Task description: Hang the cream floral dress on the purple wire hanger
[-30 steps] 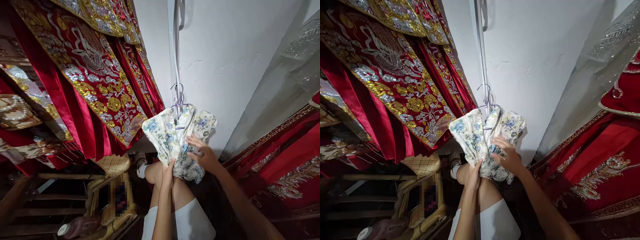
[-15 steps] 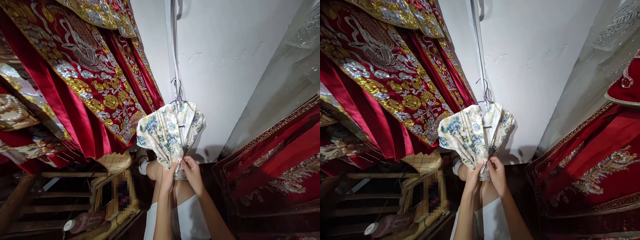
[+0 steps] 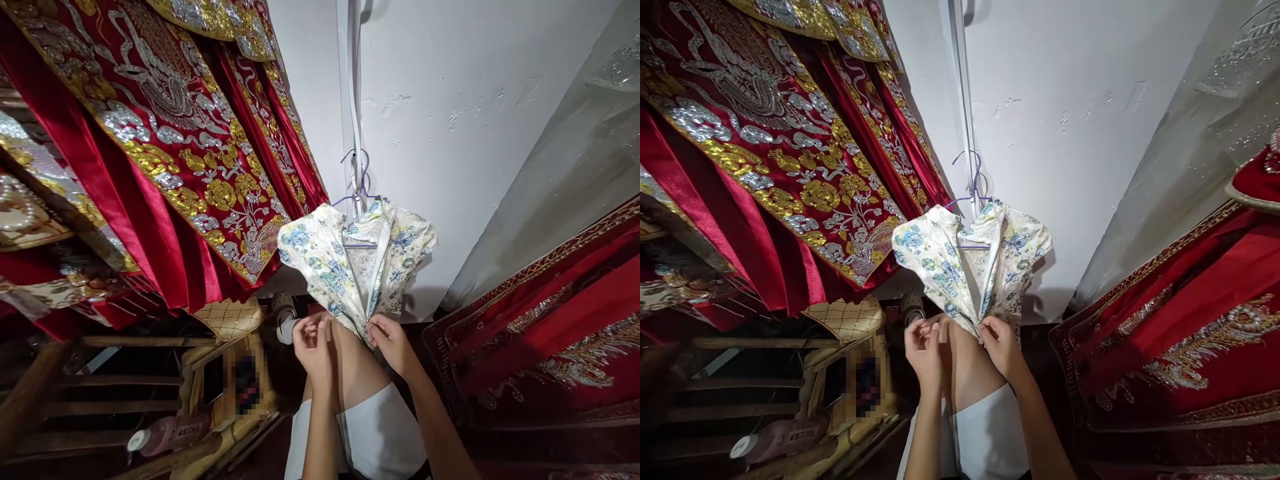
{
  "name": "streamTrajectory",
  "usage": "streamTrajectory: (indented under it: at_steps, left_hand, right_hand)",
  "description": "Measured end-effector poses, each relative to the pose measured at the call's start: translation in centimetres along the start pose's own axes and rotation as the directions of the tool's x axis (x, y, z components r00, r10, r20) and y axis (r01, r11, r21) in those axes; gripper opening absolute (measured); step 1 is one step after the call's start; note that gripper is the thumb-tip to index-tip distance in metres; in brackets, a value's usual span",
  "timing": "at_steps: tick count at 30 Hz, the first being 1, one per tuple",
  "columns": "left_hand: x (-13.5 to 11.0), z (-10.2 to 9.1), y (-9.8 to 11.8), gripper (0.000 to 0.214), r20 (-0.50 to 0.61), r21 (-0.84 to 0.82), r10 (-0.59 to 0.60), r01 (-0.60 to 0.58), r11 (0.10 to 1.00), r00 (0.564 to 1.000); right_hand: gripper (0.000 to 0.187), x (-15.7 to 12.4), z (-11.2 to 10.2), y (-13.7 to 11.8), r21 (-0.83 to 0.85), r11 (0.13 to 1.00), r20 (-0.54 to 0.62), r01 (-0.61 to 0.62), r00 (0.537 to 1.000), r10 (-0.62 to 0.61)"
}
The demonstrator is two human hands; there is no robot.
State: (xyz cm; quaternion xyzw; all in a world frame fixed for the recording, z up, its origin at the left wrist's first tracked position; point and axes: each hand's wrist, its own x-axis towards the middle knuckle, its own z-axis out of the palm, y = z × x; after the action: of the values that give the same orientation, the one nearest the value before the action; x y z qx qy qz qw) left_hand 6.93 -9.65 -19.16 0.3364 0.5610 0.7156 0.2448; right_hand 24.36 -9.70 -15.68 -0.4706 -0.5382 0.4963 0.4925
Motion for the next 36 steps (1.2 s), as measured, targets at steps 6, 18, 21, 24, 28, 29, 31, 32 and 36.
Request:
streamTrajectory:
  at_steps: [6, 18, 21, 24, 28, 29, 31, 32, 36]
  left_hand:
    - [-2.7, 2.1, 1.0, 0.024, 0.592, -0.009, -0.048, 0.066, 0.998, 0.804]
    - [-6.6, 4.8, -0.6, 0.024, 0.594, 0.093, 0.021, -0.095, 0.991, 0.804]
    - [-6.7, 4.7, -0.8, 0.023, 0.618, 0.111, 0.028, -0.123, 0.986, 0.785]
    - [-6.2, 4.5, -1.0, 0.022, 0.650, 0.126, 0.051, -0.174, 0.977, 0.758]
    - [-4.8, 4.4, -0.8, 0.017, 0.671, 0.197, 0.069, -0.267, 0.944, 0.738]
    - [-4.2, 4.5, -0.3, 0.015, 0.677, 0.206, 0.073, -0.284, 0.936, 0.732]
    - [-2.5, 4.9, 1.7, 0.012, 0.696, 0.168, 0.123, -0.328, 0.930, 0.707]
    - [-1.4, 5.3, 3.3, 0.014, 0.694, 0.120, 0.180, -0.358, 0.926, 0.697]
    - [3.7, 8.1, 11.2, 0.028, 0.549, -0.051, 0.500, -0.570, 0.820, 0.670]
  right_hand:
    - [0.034, -0.4, 0.7, -1.0, -0.044, 0.999, 0.179, 0.015, 0.984, -0.007]
    - [0.048, 3.6, -2.4, -5.0, 0.304, 0.953, -0.123, -0.021, 0.990, 0.061]
    - [0.044, 8.1, -3.4, -10.7, 0.323, 0.943, -0.103, 0.085, 0.993, -0.055]
    - [0.042, 11.1, -3.9, -15.5, 0.374, 0.910, -0.086, 0.180, 0.984, -0.159]
    - [0.043, 10.6, -3.5, -17.0, 0.366, 0.902, -0.095, 0.228, 0.974, -0.208]
    - [0.044, 10.0, -3.4, -16.6, 0.344, 0.910, -0.102, 0.229, 0.973, -0.207]
    - [0.046, 9.1, -3.0, -15.6, 0.305, 0.924, -0.117, 0.230, 0.972, -0.204]
    - [0.047, 8.8, -2.7, -15.1, 0.294, 0.928, -0.121, 0.229, 0.972, -0.201]
    - [0.046, 8.5, -1.5, -15.0, 0.266, 0.932, -0.090, 0.246, 0.969, -0.231]
